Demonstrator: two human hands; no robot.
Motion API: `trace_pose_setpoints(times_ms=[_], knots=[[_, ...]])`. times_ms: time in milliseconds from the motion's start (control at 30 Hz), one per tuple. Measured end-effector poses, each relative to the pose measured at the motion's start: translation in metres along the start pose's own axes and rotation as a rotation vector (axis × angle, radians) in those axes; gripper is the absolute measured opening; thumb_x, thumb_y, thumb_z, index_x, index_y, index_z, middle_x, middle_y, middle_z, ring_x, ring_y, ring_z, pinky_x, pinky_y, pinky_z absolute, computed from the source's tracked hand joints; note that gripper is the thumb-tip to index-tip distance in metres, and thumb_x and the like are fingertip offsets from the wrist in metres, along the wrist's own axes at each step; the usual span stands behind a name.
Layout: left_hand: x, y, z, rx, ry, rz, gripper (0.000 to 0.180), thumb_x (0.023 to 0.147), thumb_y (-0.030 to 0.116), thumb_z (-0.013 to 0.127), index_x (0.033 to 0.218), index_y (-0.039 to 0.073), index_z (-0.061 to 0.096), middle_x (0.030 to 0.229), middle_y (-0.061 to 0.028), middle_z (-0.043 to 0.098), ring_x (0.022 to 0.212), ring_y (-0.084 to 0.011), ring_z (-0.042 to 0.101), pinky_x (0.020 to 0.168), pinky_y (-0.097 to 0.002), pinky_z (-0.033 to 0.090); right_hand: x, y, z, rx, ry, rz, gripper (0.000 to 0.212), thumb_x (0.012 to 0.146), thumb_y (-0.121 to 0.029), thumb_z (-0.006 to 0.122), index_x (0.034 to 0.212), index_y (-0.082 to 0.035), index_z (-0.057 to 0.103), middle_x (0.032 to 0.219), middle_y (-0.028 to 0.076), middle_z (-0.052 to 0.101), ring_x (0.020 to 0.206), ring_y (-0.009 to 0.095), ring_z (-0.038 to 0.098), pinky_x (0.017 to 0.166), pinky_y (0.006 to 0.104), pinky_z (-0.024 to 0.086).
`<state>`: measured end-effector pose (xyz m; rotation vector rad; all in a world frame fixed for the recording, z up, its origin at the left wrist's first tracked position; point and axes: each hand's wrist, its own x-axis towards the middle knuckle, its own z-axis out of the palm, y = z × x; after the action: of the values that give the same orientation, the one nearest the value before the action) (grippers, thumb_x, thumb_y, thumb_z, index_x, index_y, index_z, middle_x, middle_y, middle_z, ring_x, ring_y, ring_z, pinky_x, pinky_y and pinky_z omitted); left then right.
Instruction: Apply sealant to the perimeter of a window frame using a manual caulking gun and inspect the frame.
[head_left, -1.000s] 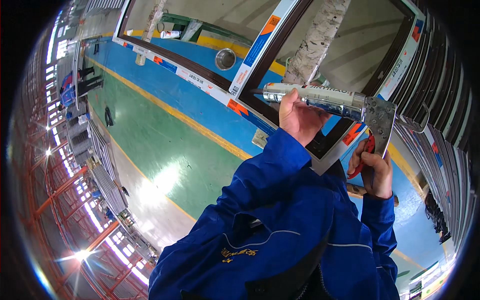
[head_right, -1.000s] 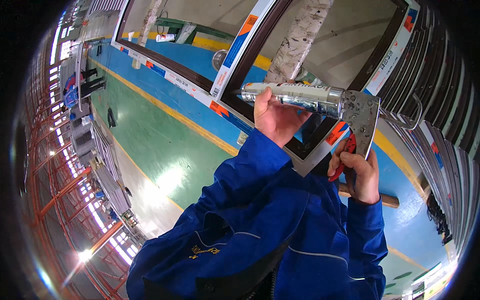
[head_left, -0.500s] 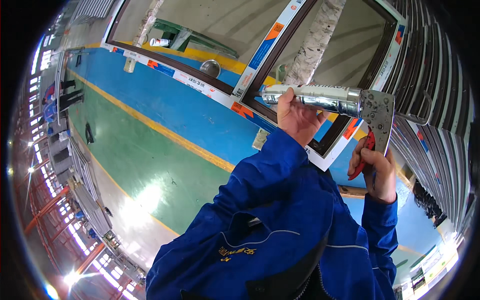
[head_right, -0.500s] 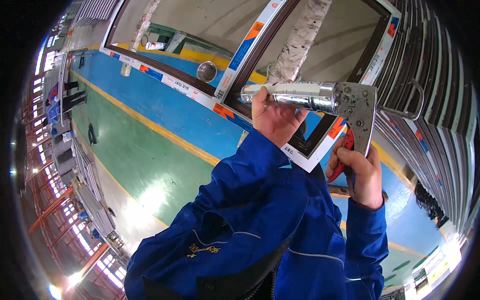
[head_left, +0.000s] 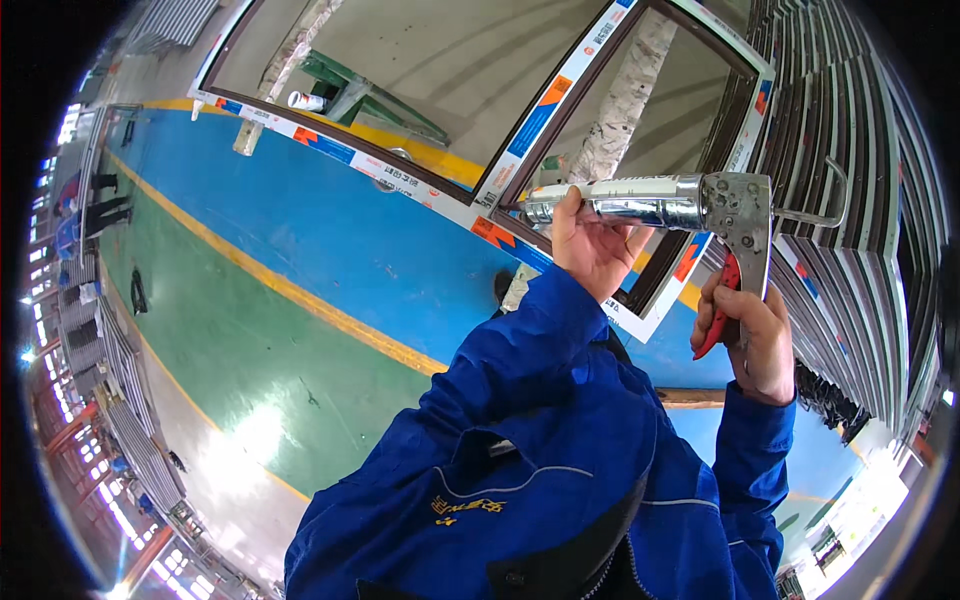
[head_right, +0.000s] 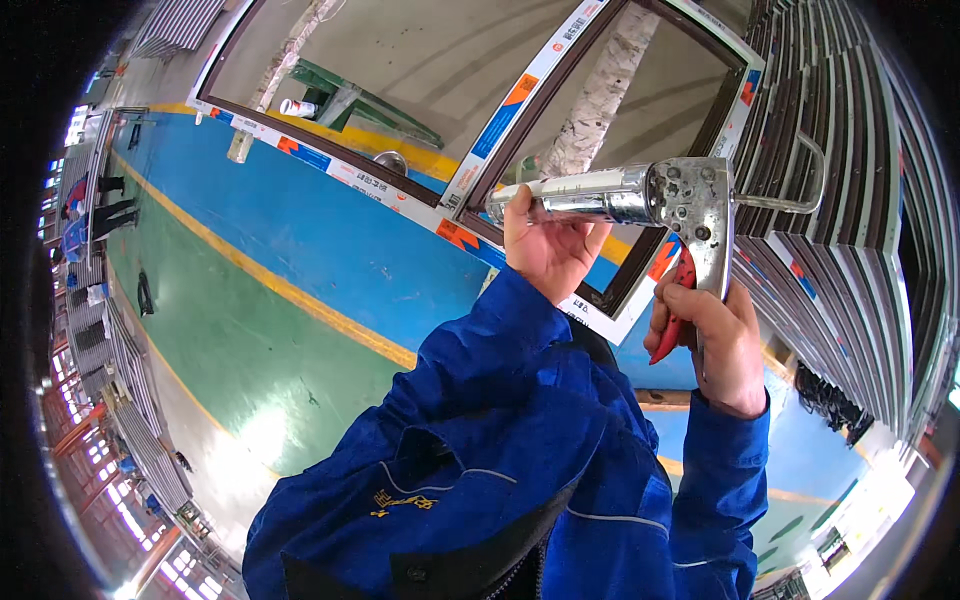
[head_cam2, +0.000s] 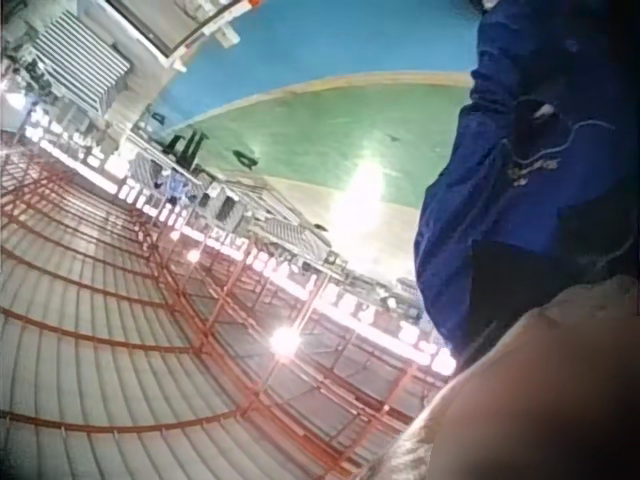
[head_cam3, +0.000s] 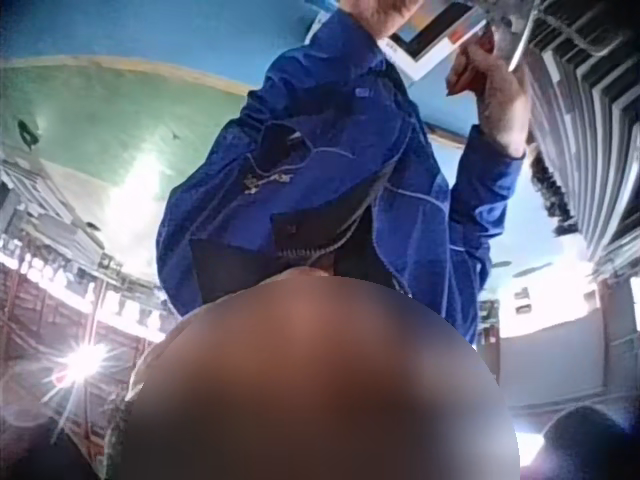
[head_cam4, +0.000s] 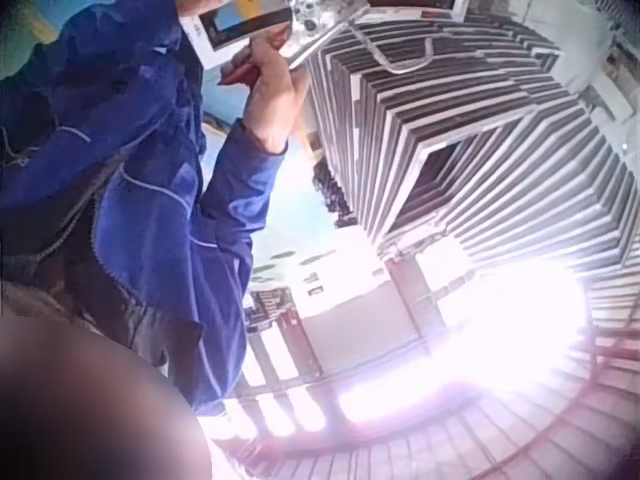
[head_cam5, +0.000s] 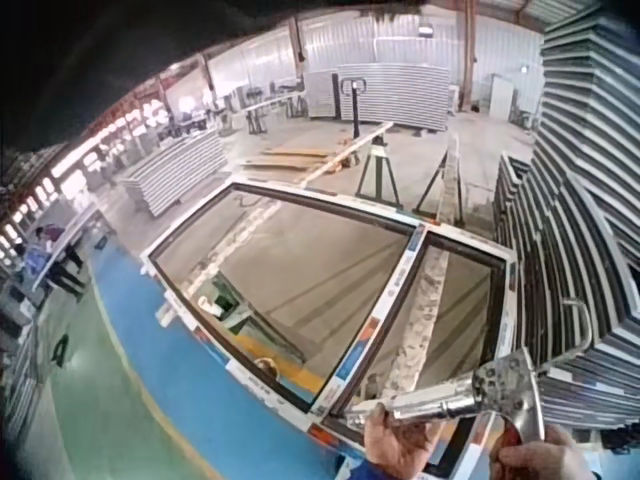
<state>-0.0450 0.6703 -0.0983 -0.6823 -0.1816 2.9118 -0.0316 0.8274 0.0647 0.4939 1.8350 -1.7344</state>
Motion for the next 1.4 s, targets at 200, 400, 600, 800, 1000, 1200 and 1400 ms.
trace_pose_setpoints(times_ms=[200,400,600,800,1000,1200,1400], knots=[[-0.002,0.004,0.004,-0.071,-0.054,-0.012,0.042,0.091,0.045,0.055,0.107,0.007,0.059,0.101,-0.0102,0.067,0.093,-0.0233,0.066,0.084,-0.0452,0.057,-0.006,-0.012,0.010,-0.062,0.045,0.008,0.026,0.082,-0.019,0.052,0.094,0.004,0.055,0.068,0.011,0.058,0.054,0.019,0.058,0.054,0.0290,0.049],[-0.005,0.012,0.008,-0.109,-0.105,-0.004,0.040,0.092,0.045,0.054,0.106,0.008,0.061,0.100,-0.0107,0.068,0.085,-0.0245,0.068,0.082,-0.0449,0.058,-0.010,-0.025,0.027,-0.128,0.034,-0.022,0.027,0.081,-0.020,0.053,0.095,0.003,0.055,0.069,0.011,0.059,0.055,0.019,0.059,0.054,0.0287,0.050],[-0.005,0.013,0.000,-0.124,-0.184,-0.035,0.042,0.092,0.045,0.052,0.105,0.006,0.062,0.097,-0.0111,0.069,0.083,-0.0250,0.069,0.083,-0.0438,0.058,-0.014,-0.027,0.031,-0.174,0.028,-0.043,0.027,0.081,-0.021,0.053,0.094,0.003,0.055,0.067,0.010,0.059,0.054,0.018,0.059,0.053,0.0281,0.049],[-0.008,0.013,0.011,-0.146,-0.111,-0.024,0.043,0.092,0.045,0.052,0.104,0.005,0.063,0.094,-0.0120,0.069,0.079,-0.0246,0.068,0.081,-0.0436,0.059,-0.013,-0.026,0.028,-0.198,0.022,-0.052,0.026,0.081,-0.021,0.053,0.092,0.003,0.056,0.066,0.010,0.059,0.052,0.018,0.058,0.051,0.0276,0.048],[-0.010,0.016,0.006,-0.136,-0.167,-0.016,0.044,0.091,0.045,0.053,0.103,0.004,0.063,0.091,-0.0126,0.069,0.075,-0.0244,0.068,0.080,-0.0428,0.059,-0.016,-0.028,0.035,-0.215,0.025,-0.054,0.026,0.082,-0.021,0.053,0.092,0.003,0.056,0.066,0.010,0.059,0.052,0.018,0.058,0.051,0.0280,0.048],[-0.017,0.017,0.008,-0.139,-0.099,0.003,0.044,0.091,0.046,0.053,0.101,0.004,0.063,0.088,-0.0131,0.069,0.072,-0.0247,0.067,0.079,-0.0419,0.059,-0.024,-0.028,0.046,-0.210,0.026,-0.058,0.032,0.080,-0.020,0.052,0.101,0.004,0.056,0.076,0.012,0.063,0.065,0.021,0.064,0.057,0.0298,0.052],[-0.023,0.015,0.007,-0.089,-0.058,-0.052,0.044,0.090,0.048,0.055,0.098,0.005,0.064,0.087,-0.0118,0.069,0.071,-0.0248,0.066,0.080,-0.0429,0.057,-0.035,-0.032,0.044,-0.178,-0.008,-0.079,0.038,0.078,-0.019,0.053,0.108,0.005,0.056,0.085,0.014,0.066,0.078,0.023,0.067,0.065,0.0322,0.056]])
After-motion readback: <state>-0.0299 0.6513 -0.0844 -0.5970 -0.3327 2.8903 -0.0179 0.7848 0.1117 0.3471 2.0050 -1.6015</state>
